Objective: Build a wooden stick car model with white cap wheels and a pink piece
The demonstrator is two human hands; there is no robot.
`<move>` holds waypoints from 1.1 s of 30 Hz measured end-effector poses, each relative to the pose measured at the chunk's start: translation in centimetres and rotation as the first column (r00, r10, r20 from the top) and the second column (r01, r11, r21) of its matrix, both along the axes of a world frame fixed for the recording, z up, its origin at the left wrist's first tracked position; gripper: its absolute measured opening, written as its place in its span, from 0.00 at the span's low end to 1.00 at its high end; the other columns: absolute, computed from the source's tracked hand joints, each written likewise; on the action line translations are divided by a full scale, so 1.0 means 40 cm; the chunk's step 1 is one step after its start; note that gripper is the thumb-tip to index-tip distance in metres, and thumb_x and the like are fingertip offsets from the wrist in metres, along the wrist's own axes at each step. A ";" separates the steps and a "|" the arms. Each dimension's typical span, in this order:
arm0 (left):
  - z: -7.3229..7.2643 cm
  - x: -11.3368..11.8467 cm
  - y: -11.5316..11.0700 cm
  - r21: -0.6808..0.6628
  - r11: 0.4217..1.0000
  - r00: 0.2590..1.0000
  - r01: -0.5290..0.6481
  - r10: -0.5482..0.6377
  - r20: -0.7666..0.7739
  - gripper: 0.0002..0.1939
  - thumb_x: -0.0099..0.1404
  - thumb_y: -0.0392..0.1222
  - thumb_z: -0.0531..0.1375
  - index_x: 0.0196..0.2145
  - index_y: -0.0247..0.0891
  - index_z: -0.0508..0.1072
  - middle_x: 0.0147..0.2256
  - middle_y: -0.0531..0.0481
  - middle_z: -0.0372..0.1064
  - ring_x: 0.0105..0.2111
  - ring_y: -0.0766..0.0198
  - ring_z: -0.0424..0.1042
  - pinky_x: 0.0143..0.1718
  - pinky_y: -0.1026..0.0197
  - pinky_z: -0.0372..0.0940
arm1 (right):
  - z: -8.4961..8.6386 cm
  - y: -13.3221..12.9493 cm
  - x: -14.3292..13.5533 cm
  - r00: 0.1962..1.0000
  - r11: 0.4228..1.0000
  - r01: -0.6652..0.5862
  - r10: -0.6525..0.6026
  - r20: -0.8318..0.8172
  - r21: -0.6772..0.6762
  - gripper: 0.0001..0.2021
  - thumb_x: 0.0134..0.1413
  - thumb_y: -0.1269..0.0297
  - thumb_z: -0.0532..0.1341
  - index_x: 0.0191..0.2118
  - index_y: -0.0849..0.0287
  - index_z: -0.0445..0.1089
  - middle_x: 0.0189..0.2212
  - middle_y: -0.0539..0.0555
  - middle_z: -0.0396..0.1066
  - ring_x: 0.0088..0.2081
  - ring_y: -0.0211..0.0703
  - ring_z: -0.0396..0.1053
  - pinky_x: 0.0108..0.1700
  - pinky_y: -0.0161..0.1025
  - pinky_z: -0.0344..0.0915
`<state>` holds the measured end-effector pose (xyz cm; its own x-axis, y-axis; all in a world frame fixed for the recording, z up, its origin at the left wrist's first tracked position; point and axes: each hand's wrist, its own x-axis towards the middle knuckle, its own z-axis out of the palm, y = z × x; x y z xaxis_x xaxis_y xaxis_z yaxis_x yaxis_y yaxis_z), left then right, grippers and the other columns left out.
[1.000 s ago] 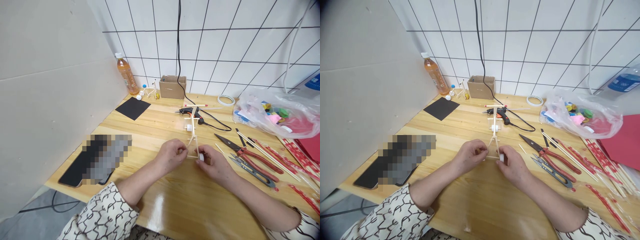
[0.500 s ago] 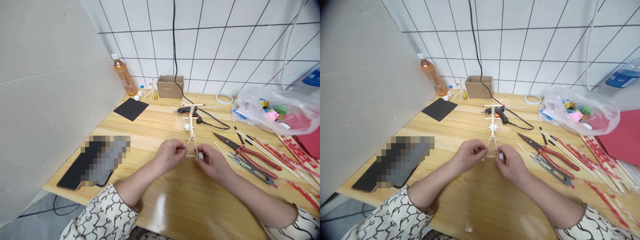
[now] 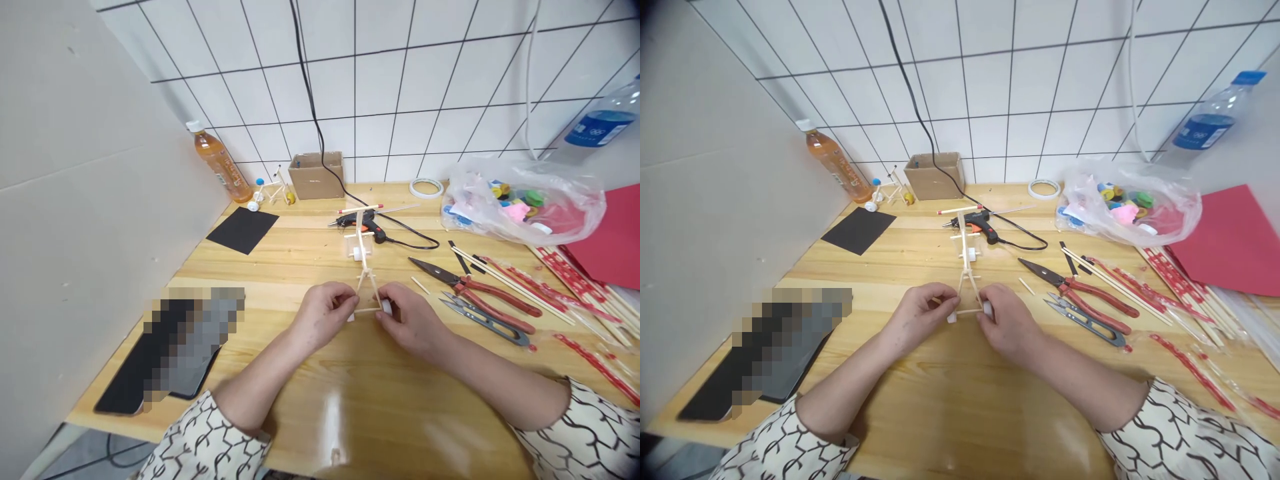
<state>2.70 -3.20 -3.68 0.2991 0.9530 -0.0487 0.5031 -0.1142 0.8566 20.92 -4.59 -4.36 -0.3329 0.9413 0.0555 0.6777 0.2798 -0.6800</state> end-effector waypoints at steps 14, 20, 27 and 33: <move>0.002 0.010 -0.007 -0.025 0.998 0.997 -0.050 0.051 0.049 0.10 0.58 0.42 0.57 0.26 0.33 0.72 0.24 0.51 0.68 0.24 0.68 0.66 0.25 0.68 0.61 | -0.001 0.001 0.002 0.999 0.999 -0.004 0.005 -0.037 0.033 0.05 0.45 0.74 0.56 0.31 0.59 0.60 0.29 0.53 0.64 0.33 0.43 0.61 0.36 0.39 0.57; -0.007 0.010 -0.008 -0.004 0.999 0.998 -0.051 0.051 0.045 0.10 0.58 0.43 0.57 0.26 0.34 0.73 0.24 0.50 0.69 0.24 0.68 0.66 0.26 0.68 0.62 | -0.005 0.003 0.003 0.999 0.999 -0.003 0.004 -0.037 0.036 0.05 0.46 0.74 0.56 0.32 0.58 0.60 0.30 0.53 0.65 0.34 0.44 0.62 0.36 0.39 0.58; -0.015 0.015 -0.009 -0.017 0.998 0.995 -0.065 0.066 0.077 0.10 0.58 0.42 0.56 0.26 0.34 0.72 0.24 0.51 0.68 0.24 0.68 0.66 0.26 0.68 0.62 | -0.011 0.004 0.006 1.000 0.999 -0.007 0.008 -0.029 0.042 0.05 0.46 0.73 0.55 0.31 0.58 0.60 0.29 0.52 0.64 0.33 0.43 0.61 0.35 0.40 0.58; -0.012 0.018 -0.010 -0.014 0.998 0.994 -0.064 0.065 0.091 0.09 0.58 0.41 0.56 0.25 0.34 0.72 0.24 0.51 0.68 0.24 0.68 0.67 0.26 0.68 0.62 | -0.010 0.002 0.005 1.000 0.999 0.002 -0.002 -0.010 0.053 0.05 0.46 0.73 0.54 0.31 0.58 0.59 0.29 0.53 0.64 0.32 0.43 0.61 0.33 0.39 0.57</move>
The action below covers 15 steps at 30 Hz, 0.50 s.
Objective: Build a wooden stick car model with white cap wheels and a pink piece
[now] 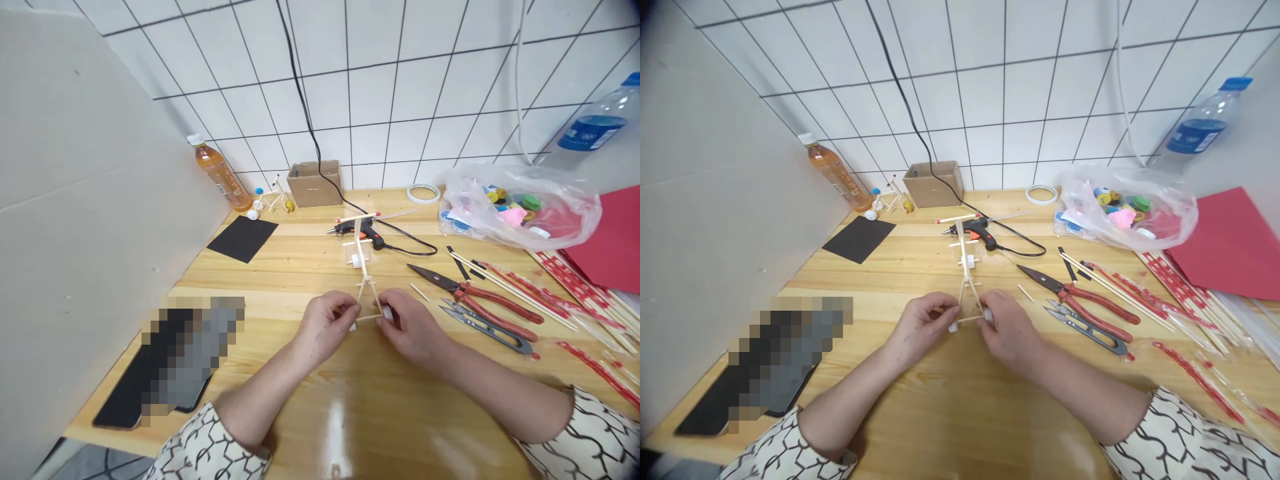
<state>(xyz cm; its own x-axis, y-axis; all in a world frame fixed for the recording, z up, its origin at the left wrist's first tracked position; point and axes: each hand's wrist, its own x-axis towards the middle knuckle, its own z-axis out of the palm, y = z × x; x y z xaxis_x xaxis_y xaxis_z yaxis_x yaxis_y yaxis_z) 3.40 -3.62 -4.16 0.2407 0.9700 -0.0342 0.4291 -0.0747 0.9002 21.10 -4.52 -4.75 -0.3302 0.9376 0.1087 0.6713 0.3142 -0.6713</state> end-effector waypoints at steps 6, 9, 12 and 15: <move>-0.004 -0.003 0.000 0.045 0.999 1.000 0.004 -0.004 0.002 0.09 0.59 0.40 0.55 0.26 0.35 0.72 0.25 0.51 0.68 0.25 0.67 0.67 0.27 0.68 0.62 | 0.001 0.000 -0.002 1.000 1.000 0.005 -0.006 0.028 0.028 0.03 0.47 0.72 0.53 0.30 0.57 0.59 0.29 0.53 0.65 0.32 0.44 0.61 0.32 0.40 0.58; -0.005 -0.004 -0.001 0.063 0.998 1.000 0.023 -0.022 -0.012 0.09 0.59 0.40 0.55 0.25 0.35 0.72 0.23 0.52 0.67 0.25 0.68 0.66 0.27 0.68 0.61 | 0.003 -0.001 -0.003 1.000 1.000 0.008 -0.008 0.030 0.013 0.03 0.47 0.72 0.53 0.31 0.57 0.59 0.30 0.53 0.65 0.32 0.44 0.61 0.33 0.40 0.59; -0.005 -0.006 -0.001 0.063 0.997 0.999 0.035 -0.035 -0.013 0.10 0.60 0.40 0.54 0.25 0.35 0.72 0.23 0.52 0.67 0.24 0.68 0.65 0.27 0.68 0.60 | 0.006 -0.001 -0.004 0.999 1.000 0.001 0.000 0.035 -0.003 0.03 0.48 0.72 0.53 0.31 0.57 0.59 0.30 0.54 0.65 0.33 0.45 0.62 0.34 0.41 0.59; -0.006 -0.007 -0.001 0.060 0.998 0.999 0.031 -0.030 -0.017 0.10 0.60 0.39 0.54 0.25 0.35 0.71 0.23 0.53 0.66 0.24 0.68 0.65 0.27 0.68 0.60 | 0.008 -0.001 -0.004 0.999 1.000 -0.005 0.005 0.042 -0.011 0.03 0.48 0.71 0.53 0.31 0.57 0.59 0.30 0.54 0.65 0.34 0.46 0.62 0.35 0.42 0.59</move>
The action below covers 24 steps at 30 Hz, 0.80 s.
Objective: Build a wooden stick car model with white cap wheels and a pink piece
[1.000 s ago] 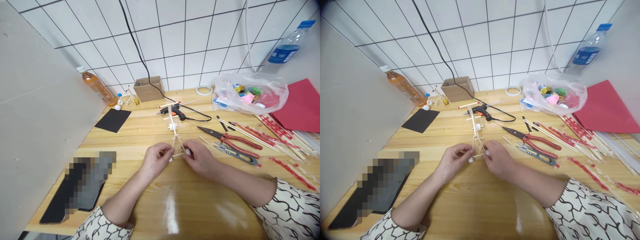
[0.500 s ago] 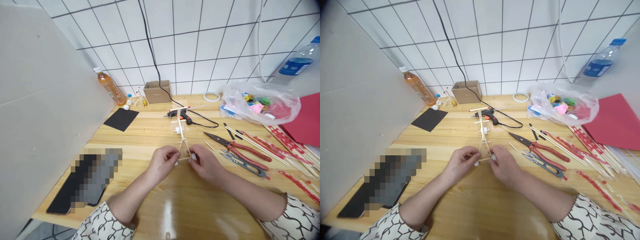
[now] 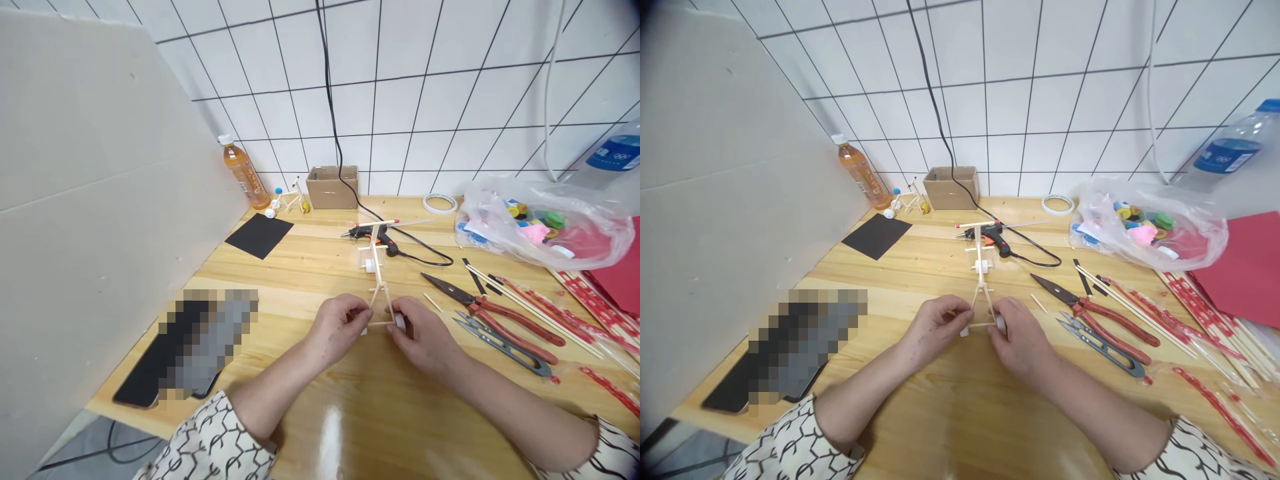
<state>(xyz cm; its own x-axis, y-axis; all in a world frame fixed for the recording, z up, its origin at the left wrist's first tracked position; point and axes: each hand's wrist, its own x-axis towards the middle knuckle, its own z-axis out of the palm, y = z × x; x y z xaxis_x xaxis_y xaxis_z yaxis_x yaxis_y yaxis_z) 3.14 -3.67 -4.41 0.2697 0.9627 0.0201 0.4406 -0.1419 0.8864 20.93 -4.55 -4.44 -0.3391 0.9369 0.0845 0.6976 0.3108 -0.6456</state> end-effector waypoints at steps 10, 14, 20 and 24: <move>0.005 0.001 0.000 -0.011 1.000 1.000 -0.010 0.010 -0.018 0.09 0.59 0.40 0.55 0.25 0.35 0.71 0.23 0.52 0.66 0.25 0.68 0.65 0.27 0.68 0.60 | 0.008 0.001 0.003 1.000 0.999 0.002 -0.002 0.017 -0.038 0.07 0.43 0.71 0.56 0.33 0.58 0.60 0.32 0.54 0.65 0.35 0.46 0.61 0.36 0.42 0.60; 0.006 0.000 0.000 -0.019 1.000 1.000 -0.012 0.011 -0.025 0.09 0.59 0.39 0.55 0.25 0.34 0.71 0.23 0.52 0.67 0.25 0.68 0.65 0.27 0.67 0.60 | 0.011 0.005 0.011 0.999 0.998 -0.026 0.028 0.034 -0.057 0.11 0.39 0.74 0.56 0.33 0.58 0.61 0.33 0.55 0.65 0.36 0.47 0.62 0.36 0.42 0.60; 0.003 -0.002 0.000 -0.029 1.000 1.000 -0.009 0.009 -0.025 0.09 0.59 0.40 0.55 0.25 0.35 0.71 0.23 0.53 0.66 0.24 0.68 0.65 0.26 0.67 0.59 | 0.008 0.006 0.027 0.999 0.997 -0.042 0.044 0.018 -0.071 0.14 0.38 0.74 0.56 0.37 0.59 0.62 0.36 0.56 0.65 0.39 0.48 0.61 0.39 0.43 0.60; 0.000 -0.002 0.000 -0.011 1.000 0.999 -0.008 0.008 -0.031 0.09 0.59 0.40 0.55 0.25 0.35 0.71 0.23 0.53 0.66 0.24 0.69 0.64 0.26 0.67 0.59 | 0.006 0.008 0.031 0.998 0.996 -0.050 0.052 0.019 -0.079 0.13 0.39 0.74 0.56 0.36 0.59 0.62 0.36 0.56 0.65 0.39 0.48 0.61 0.39 0.44 0.60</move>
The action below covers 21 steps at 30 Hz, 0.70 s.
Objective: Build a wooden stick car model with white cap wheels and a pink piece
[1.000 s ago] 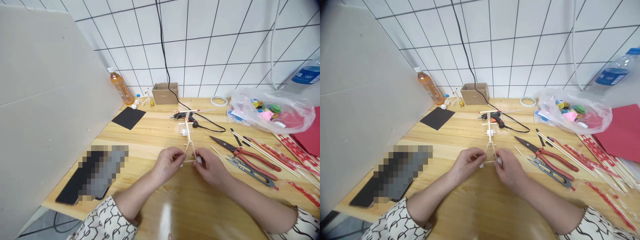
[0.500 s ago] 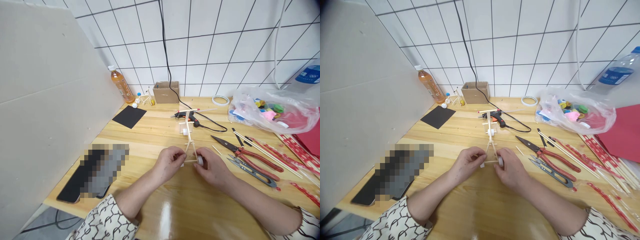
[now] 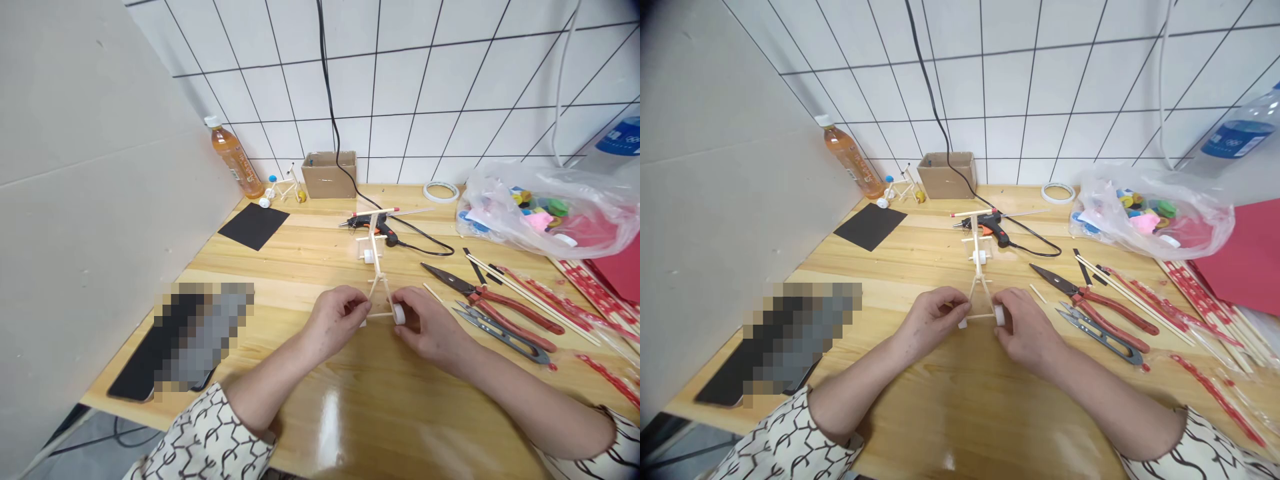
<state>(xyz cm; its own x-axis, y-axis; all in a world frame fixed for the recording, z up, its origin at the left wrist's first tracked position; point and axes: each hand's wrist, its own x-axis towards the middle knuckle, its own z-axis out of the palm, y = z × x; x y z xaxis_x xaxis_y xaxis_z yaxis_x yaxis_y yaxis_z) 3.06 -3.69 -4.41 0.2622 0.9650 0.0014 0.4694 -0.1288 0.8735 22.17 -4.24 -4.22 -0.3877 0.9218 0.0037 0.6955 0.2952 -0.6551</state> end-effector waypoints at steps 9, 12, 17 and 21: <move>0.000 -0.001 -0.001 -0.001 1.000 1.000 0.001 -0.001 0.020 0.09 0.60 0.39 0.55 0.25 0.35 0.71 0.23 0.53 0.67 0.24 0.69 0.65 0.26 0.68 0.59 | -0.003 -0.002 0.001 1.000 1.000 0.005 -0.005 -0.001 0.002 0.11 0.42 0.73 0.56 0.36 0.59 0.63 0.34 0.56 0.65 0.38 0.48 0.61 0.38 0.44 0.60; -0.003 0.001 -0.001 0.001 1.000 1.000 -0.001 0.001 0.018 0.09 0.59 0.39 0.55 0.25 0.35 0.71 0.23 0.53 0.66 0.23 0.69 0.65 0.25 0.68 0.59 | -0.004 -0.003 0.003 1.000 1.000 0.007 -0.007 0.009 0.010 0.11 0.42 0.73 0.56 0.37 0.59 0.63 0.34 0.55 0.65 0.38 0.47 0.61 0.38 0.43 0.60; -0.006 0.006 -0.003 0.029 0.999 0.999 -0.033 0.033 0.001 0.09 0.60 0.39 0.54 0.26 0.35 0.71 0.24 0.52 0.67 0.24 0.69 0.66 0.26 0.67 0.60 | -0.004 -0.005 0.005 0.999 1.000 0.020 -0.020 0.031 0.017 0.11 0.42 0.72 0.56 0.37 0.58 0.62 0.33 0.55 0.65 0.37 0.47 0.61 0.37 0.43 0.60; -0.003 0.010 -0.006 0.063 0.997 0.998 -0.048 0.050 -0.029 0.08 0.60 0.39 0.54 0.26 0.36 0.71 0.25 0.51 0.68 0.25 0.68 0.66 0.26 0.67 0.60 | -0.003 -0.006 0.004 0.999 0.999 0.031 -0.032 0.043 0.014 0.11 0.42 0.71 0.56 0.36 0.58 0.62 0.33 0.55 0.65 0.37 0.47 0.61 0.36 0.42 0.60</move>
